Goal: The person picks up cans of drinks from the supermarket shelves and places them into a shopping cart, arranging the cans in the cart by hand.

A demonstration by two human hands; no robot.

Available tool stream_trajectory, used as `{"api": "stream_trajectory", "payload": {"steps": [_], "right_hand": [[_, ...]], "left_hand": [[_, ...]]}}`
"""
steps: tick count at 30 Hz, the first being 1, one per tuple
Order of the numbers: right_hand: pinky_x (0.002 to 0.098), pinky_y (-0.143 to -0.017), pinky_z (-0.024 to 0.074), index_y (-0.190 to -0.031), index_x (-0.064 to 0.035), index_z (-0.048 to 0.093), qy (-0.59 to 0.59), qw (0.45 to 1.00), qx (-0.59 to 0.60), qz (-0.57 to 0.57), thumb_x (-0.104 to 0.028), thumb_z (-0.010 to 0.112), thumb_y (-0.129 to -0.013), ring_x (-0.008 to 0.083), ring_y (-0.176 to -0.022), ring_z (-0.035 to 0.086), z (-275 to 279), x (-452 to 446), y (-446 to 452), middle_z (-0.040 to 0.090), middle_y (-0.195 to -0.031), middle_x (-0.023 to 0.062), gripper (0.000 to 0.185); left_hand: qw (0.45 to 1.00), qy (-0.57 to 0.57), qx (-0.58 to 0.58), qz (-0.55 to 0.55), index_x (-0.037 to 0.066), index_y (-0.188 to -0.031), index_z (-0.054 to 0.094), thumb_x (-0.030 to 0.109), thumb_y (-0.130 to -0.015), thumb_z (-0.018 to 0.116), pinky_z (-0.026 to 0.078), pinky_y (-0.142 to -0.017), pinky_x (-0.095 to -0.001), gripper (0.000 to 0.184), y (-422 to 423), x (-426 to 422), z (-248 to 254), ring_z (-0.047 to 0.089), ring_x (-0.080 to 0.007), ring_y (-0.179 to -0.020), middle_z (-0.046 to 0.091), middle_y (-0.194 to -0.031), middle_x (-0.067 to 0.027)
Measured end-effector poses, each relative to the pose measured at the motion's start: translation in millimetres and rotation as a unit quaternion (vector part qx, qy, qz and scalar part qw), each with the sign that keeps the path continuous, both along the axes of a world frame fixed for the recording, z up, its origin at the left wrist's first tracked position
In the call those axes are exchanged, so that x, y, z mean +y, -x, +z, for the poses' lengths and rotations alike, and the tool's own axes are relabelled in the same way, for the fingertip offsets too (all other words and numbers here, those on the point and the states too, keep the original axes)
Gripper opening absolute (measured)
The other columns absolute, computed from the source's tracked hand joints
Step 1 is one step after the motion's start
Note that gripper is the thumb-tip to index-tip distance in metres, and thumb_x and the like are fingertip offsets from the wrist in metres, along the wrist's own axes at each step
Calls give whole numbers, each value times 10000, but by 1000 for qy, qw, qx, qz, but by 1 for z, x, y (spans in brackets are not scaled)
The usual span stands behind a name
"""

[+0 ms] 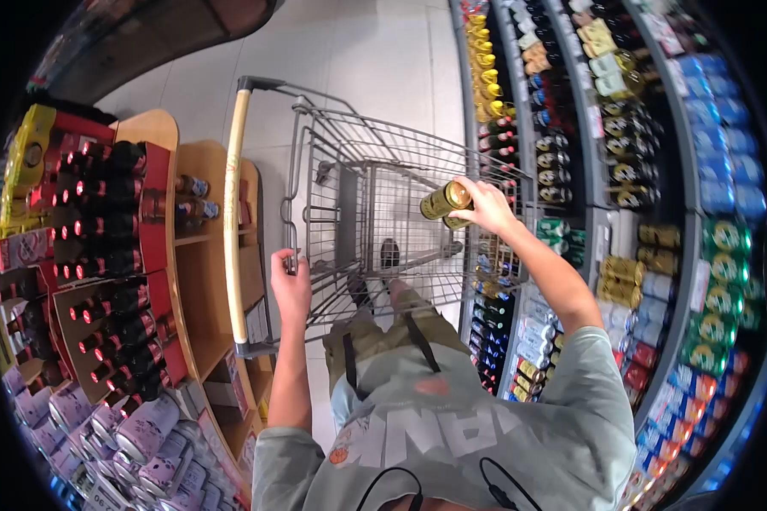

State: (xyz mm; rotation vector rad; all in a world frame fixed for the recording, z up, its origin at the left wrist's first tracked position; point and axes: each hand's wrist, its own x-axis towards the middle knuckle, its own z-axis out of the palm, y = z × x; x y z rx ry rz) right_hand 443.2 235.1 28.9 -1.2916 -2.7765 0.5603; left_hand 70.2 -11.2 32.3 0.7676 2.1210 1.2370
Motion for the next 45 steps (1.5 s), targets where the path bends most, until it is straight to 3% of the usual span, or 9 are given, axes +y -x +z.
{"api": "stream_trajectory", "payload": {"steps": [2,5,7,9,12,16,27,38,45], "right_hand": [[494,-879,519,-1368,-178,500,-7,999,23,41,-519,820,-744,375,-936,658,-67,21,27,680,-962,169,780],[492,-861,529,-1367,-182,504,26,998,19,47,-507,831,-735,357,-925,663,-131,43,73,679,-957,162,782],[480,-823,545,-1355,-172,514,-1,999,20,39,-508,833,-727,333,-925,674,-168,55,96,709,-1010,127,781],[470,-846,530,-1364,-158,511,-14,998,33,52,-489,831,-731,324,-960,669,-215,70,107,714,-1039,116,782],[427,-944,482,-1399,-175,506,-40,997,-7,61,-484,799,-757,281,-1064,638,-247,77,120,700,-1108,88,771],[402,-960,452,-1422,-190,503,-44,992,-72,91,-502,762,-792,238,-1103,610,-263,81,131,673,-1160,38,749],[372,-926,431,-1436,-198,496,-75,991,-48,104,-534,740,-812,218,-1071,607,-277,73,142,666,-1131,36,750],[392,-888,476,-1408,-158,520,-21,999,-31,-12,-524,833,-703,263,-1055,629,-261,68,148,613,-1107,85,854],[380,-901,470,-1438,-184,480,-76,995,-24,54,-479,844,-708,241,-1089,623,-274,67,140,590,-1170,62,868]], "left_hand": [[996,15,-80,29,24,-1038,566,36,-910,644,396,-601,-262,151,1,-6,-21,446,-80,-653,525,-766,-2],[998,-18,-41,31,23,-1036,566,6,-914,631,414,-624,-250,139,-1,-4,-16,485,-61,-692,605,-863,-13],[999,18,-44,25,23,-1040,559,-26,-899,633,439,-673,-240,167,-2,0,-3,498,-56,-705,667,-1021,-61],[998,36,-43,38,21,-1035,553,-43,-890,628,450,-696,-245,176,-3,-3,-8,519,-68,-734,679,-1059,-92],[999,9,-42,26,14,-1038,553,-67,-877,604,491,-817,-287,187,-2,-6,-10,607,-153,-929,644,-1139,-159],[999,-8,-31,10,2,-1044,552,-64,-911,603,481,-919,-319,157,-1,-7,-12,600,-174,-1015,628,-1133,-151],[998,-13,-50,24,-11,-1001,559,-69,-883,606,446,-972,-356,140,-6,-1,-9,594,-223,-1071,617,-1099,-158],[998,2,-44,34,-10,-968,562,-68,-868,608,427,-1012,-398,123,-8,-2,-5,592,-252,-1086,623,-1019,-139],[998,7,-43,36,-11,-962,569,-62,-869,591,426,-1019,-401,108,-8,-2,-6,589,-251,-1097,622,-1032,-140]]}}
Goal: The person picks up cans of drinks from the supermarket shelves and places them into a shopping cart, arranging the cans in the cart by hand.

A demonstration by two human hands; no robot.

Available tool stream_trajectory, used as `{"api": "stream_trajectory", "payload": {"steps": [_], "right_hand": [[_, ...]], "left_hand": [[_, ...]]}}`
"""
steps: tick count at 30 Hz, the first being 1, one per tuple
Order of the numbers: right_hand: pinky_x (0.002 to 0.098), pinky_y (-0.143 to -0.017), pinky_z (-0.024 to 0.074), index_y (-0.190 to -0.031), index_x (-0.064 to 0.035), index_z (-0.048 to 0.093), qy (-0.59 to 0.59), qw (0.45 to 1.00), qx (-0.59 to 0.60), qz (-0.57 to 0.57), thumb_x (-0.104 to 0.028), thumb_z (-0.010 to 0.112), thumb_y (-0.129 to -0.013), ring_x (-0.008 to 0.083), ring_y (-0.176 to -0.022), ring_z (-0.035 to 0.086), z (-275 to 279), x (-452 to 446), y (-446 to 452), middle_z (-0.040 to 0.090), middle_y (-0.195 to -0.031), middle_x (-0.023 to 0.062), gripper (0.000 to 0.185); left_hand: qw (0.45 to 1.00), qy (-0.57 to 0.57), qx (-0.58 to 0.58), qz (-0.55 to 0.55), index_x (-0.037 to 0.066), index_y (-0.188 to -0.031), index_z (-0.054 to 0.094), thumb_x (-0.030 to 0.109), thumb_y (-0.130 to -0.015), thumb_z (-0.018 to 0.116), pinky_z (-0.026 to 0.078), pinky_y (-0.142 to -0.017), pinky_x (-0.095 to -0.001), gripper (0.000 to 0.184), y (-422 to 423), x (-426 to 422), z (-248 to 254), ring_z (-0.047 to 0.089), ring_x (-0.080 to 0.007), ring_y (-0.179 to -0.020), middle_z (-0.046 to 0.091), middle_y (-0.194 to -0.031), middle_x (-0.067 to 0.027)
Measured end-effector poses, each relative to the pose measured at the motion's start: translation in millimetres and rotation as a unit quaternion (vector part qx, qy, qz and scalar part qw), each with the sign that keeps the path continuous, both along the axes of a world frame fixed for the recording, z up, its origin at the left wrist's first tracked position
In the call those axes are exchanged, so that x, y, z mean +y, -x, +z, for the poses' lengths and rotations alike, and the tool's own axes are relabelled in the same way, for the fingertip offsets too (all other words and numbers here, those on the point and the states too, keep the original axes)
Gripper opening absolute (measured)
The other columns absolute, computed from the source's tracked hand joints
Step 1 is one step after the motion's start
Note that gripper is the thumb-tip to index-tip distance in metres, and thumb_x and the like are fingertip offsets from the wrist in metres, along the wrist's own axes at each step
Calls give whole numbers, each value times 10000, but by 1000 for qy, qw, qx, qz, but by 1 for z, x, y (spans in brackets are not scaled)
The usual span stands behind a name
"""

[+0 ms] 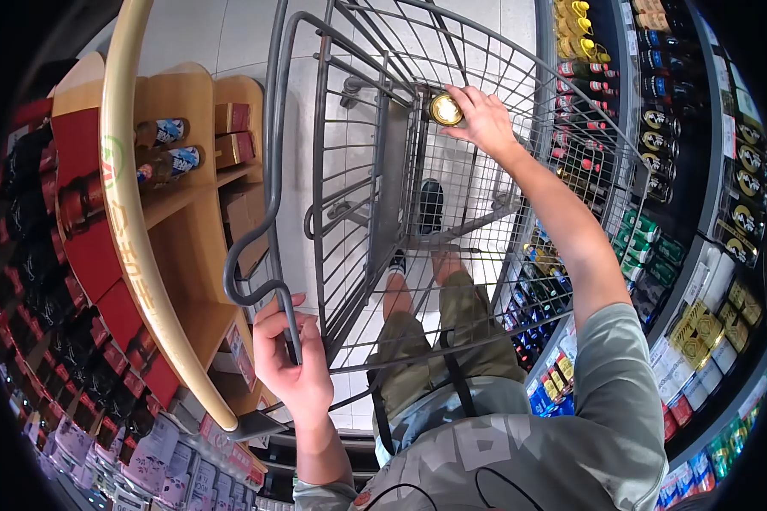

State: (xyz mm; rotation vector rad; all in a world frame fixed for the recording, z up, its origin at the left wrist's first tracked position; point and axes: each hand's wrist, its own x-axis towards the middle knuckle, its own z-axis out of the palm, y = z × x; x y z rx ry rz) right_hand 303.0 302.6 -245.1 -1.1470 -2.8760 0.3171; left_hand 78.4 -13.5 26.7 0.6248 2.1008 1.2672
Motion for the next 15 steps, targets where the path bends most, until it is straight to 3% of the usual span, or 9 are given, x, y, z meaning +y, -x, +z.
{"api": "stream_trajectory", "payload": {"steps": [1,3,7,9,15], "right_hand": [[371,-908,466,-1438,-188,479,3,1000,-2,7,-474,842,-707,238,-1094,621,1,0,1,591,-1184,59,865],[358,-940,444,-1452,-189,471,9,1000,-8,15,-446,845,-706,232,-1115,607,0,-1,5,596,-1227,48,873],[366,-956,431,-1473,-179,456,-11,999,-47,22,-434,843,-717,231,-1125,596,0,-4,9,598,-1245,45,887],[382,-976,416,-1487,-169,445,-8,998,-68,13,-439,838,-723,231,-1134,587,1,-5,12,599,-1265,50,901],[394,-1009,396,-1489,-160,445,-26,997,-75,22,-459,828,-732,232,-1164,573,-1,-5,12,593,-1292,68,900]], "left_hand": [[1000,-1,0,-1,-11,-962,569,-62,-869,591,426,-1019,-401,108,0,0,-1,589,-251,-1097,622,-1032,-140],[1000,-12,6,-26,-11,-1035,551,-92,-877,577,482,-834,-268,180,2,-2,-2,588,-138,-926,610,-1172,-172],[999,-18,11,-30,-11,-1037,550,-96,-878,574,482,-829,-265,182,1,0,-2,591,-136,-912,607,-1177,-171],[1000,1,-18,10,-11,-967,576,-63,-874,578,439,-1004,-380,107,-2,3,2,588,-241,-1102,614,-1107,-156],[1000,3,1,-6,-10,-956,577,-74,-874,574,422,-1028,-395,104,0,3,2,591,-247,-1108,616,-1083,-150]]}}
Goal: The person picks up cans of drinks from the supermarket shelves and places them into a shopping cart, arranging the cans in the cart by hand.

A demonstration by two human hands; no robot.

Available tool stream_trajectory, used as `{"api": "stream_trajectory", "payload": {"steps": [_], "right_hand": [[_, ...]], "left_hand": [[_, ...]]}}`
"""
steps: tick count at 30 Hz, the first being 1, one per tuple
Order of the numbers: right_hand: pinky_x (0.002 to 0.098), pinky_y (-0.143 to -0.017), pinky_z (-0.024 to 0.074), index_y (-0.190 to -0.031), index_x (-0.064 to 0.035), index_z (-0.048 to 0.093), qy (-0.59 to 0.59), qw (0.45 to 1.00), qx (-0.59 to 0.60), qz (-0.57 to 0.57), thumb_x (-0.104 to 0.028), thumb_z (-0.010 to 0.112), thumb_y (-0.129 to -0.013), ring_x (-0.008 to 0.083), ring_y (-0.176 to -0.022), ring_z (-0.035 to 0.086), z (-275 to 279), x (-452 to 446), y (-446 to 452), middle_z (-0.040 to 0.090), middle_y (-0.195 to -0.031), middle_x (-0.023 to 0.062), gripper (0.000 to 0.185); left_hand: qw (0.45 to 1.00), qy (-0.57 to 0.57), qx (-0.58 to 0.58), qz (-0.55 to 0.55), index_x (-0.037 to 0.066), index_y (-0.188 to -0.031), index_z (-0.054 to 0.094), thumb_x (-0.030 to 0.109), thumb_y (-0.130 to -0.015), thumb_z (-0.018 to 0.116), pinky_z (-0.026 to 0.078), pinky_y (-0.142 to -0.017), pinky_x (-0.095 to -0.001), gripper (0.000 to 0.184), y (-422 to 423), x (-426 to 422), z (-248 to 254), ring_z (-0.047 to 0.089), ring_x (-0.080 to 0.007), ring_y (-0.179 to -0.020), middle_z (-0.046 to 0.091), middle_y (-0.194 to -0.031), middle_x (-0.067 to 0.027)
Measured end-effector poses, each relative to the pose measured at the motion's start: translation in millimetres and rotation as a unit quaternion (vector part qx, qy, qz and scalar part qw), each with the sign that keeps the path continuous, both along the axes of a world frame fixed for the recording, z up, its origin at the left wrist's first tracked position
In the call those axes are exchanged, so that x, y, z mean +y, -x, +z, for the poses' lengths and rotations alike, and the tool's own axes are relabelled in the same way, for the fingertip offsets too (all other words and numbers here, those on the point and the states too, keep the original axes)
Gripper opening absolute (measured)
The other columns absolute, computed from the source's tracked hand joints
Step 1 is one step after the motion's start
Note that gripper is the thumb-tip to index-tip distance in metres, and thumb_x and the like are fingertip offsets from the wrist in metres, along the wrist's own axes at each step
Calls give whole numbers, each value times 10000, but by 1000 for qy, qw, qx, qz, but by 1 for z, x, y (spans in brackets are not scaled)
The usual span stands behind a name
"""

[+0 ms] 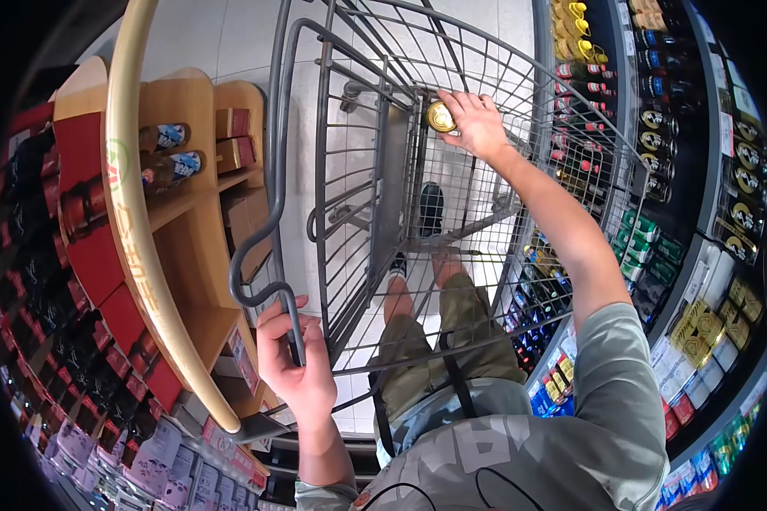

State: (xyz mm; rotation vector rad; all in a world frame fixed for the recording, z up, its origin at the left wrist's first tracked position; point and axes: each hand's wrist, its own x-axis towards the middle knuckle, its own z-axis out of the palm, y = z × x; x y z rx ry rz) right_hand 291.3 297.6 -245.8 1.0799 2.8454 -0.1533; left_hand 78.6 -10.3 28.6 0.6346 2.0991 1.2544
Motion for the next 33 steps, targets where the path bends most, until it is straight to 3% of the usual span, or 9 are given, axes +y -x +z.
{"api": "stream_trajectory", "payload": {"steps": [10,12,17,21,33], "right_hand": [[404,-1043,373,-1469,-135,464,18,999,32,3,-457,795,-778,237,-1197,550,5,-3,8,595,-1284,77,832],[400,-1037,376,-1462,-136,472,22,999,43,5,-454,791,-784,238,-1196,551,2,-4,8,596,-1283,76,814],[404,-1051,374,-1443,-132,486,60,995,59,-53,-374,789,-798,256,-1193,566,3,-5,9,600,-1297,79,752],[397,-1035,378,-1452,-131,478,76,994,46,-61,-382,757,-835,237,-1196,553,9,-4,12,595,-1299,63,722],[420,-1111,341,-1468,-132,449,51,995,67,-56,-320,821,-768,265,-1276,518,11,-6,1,574,-1354,91,814]], "left_hand": [[1000,2,-10,13,-4,-956,580,-58,-861,615,415,-1032,-402,115,1,-3,-2,591,-246,-1101,622,-1089,-152],[1000,-5,7,-16,-10,-1004,567,-82,-857,597,477,-809,-264,166,3,-6,-5,579,-137,-911,623,-1172,-175],[999,-11,20,-22,-9,-1007,566,-86,-860,586,477,-831,-267,167,3,-5,-6,584,-148,-938,619,-1174,-176],[1000,-12,11,-23,-9,-1007,564,-89,-865,576,473,-851,-271,164,3,-4,-5,585,-157,-971,612,-1176,-175],[999,-21,29,-40,-8,-1037,551,-100,-868,561,473,-885,-283,192,3,-5,-7,586,-161,-993,602,-1183,-176]]}}
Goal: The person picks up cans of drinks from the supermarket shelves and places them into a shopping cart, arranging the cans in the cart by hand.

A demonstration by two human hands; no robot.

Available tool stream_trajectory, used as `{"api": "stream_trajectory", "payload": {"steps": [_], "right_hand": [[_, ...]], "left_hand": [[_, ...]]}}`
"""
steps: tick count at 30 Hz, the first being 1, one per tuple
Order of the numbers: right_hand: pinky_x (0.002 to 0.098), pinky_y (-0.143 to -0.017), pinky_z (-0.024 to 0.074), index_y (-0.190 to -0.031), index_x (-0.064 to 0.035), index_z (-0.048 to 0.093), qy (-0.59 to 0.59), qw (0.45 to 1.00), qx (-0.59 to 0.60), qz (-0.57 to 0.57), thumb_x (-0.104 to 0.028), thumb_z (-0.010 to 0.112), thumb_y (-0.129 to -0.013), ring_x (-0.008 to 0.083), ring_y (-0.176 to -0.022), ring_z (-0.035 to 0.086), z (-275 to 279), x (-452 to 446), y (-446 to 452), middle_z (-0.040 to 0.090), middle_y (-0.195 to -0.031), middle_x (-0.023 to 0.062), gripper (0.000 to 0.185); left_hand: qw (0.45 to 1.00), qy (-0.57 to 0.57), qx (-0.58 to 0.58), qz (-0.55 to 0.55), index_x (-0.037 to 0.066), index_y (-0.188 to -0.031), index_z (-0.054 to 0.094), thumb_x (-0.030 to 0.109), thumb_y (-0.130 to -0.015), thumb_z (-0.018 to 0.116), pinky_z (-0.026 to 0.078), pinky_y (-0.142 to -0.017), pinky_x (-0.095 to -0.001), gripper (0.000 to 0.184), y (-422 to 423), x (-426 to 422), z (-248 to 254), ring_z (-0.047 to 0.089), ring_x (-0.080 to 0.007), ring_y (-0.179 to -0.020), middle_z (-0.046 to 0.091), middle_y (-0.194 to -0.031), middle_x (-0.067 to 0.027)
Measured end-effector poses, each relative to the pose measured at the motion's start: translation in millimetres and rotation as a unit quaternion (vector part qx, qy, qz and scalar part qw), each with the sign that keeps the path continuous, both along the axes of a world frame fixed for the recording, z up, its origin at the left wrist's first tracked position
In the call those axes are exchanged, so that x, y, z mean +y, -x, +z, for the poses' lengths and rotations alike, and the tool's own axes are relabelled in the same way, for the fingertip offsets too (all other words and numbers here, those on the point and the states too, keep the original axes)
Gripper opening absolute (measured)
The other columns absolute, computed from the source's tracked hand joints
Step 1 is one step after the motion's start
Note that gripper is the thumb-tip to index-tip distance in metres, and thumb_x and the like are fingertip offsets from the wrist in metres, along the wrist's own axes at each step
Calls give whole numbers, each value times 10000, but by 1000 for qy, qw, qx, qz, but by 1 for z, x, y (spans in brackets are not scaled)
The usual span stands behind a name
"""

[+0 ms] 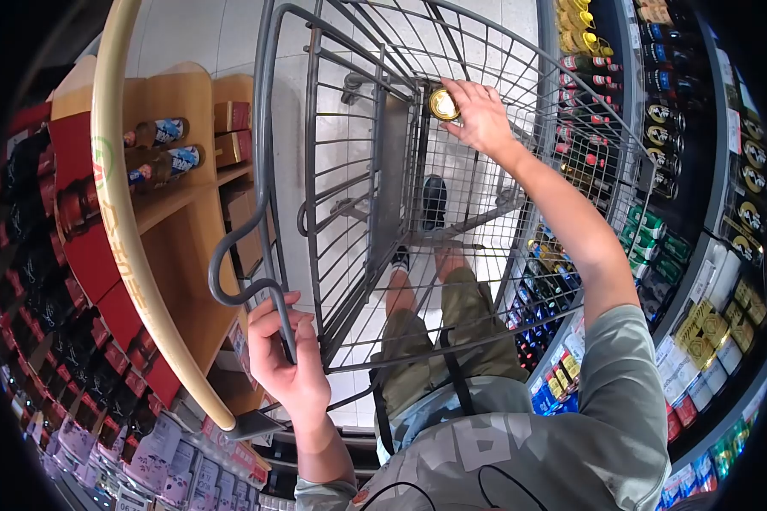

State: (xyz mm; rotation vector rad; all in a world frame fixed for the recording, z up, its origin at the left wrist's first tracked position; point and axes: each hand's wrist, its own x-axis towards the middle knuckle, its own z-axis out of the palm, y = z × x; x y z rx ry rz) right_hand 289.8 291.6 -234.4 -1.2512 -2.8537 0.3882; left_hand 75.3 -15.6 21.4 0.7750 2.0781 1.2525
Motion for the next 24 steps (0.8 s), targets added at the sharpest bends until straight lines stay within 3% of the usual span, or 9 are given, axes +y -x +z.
{"api": "stream_trajectory", "payload": {"steps": [12,16,17,21,22,24], "right_hand": [[481,-1171,294,-1494,-110,407,-8,998,48,35,-280,784,-805,333,-1412,397,9,-20,-19,478,-1469,158,804],[508,-1166,300,-1431,-41,434,33,991,131,18,-167,670,-867,396,-1432,333,51,-56,-45,402,-1502,203,624],[507,-1161,304,-1423,-38,441,37,990,139,16,-160,658,-875,396,-1416,349,64,-65,-53,417,-1484,206,602],[464,-1029,438,-1303,-33,536,136,971,176,-90,-166,634,-920,376,-1172,560,101,-121,-101,607,-1232,177,417],[446,-966,487,-1250,-37,572,179,958,189,-119,-176,623,-940,364,-1077,617,100,-139,-118,658,-1135,159,343],[418,-865,533,-1143,-43,622,275,927,189,-172,-199,595,-982,328,-965,661,128,-181,-143,684,-1005,137,226]], "left_hand": [[999,-7,-30,29,-2,-1030,566,-88,-887,593,468,-789,-240,169,-1,-1,-1,571,-103,-898,614,-1186,-163],[998,-32,-44,29,-5,-1034,569,-65,-903,615,474,-823,-243,151,0,-2,-6,577,-113,-942,616,-1191,-142],[998,-29,-49,24,-20,-1036,584,-66,-909,615,489,-940,-308,139,0,-2,-2,612,-191,-1080,630,-1165,-153],[995,-22,-93,41,1,-1125,561,-40,-938,616,478,-905,-276,199,-2,-4,-2,602,-138,-1014,660,-1191,-133],[996,-55,-57,29,25,-1101,547,-23,-928,627,399,-602,-230,197,-1,-3,-6,457,-45,-693,649,-1066,-60],[999,-39,-21,17,25,-1126,548,19,-917,648,416,-658,-246,231,0,-4,-3,481,-75,-756,596,-997,-37]]}}
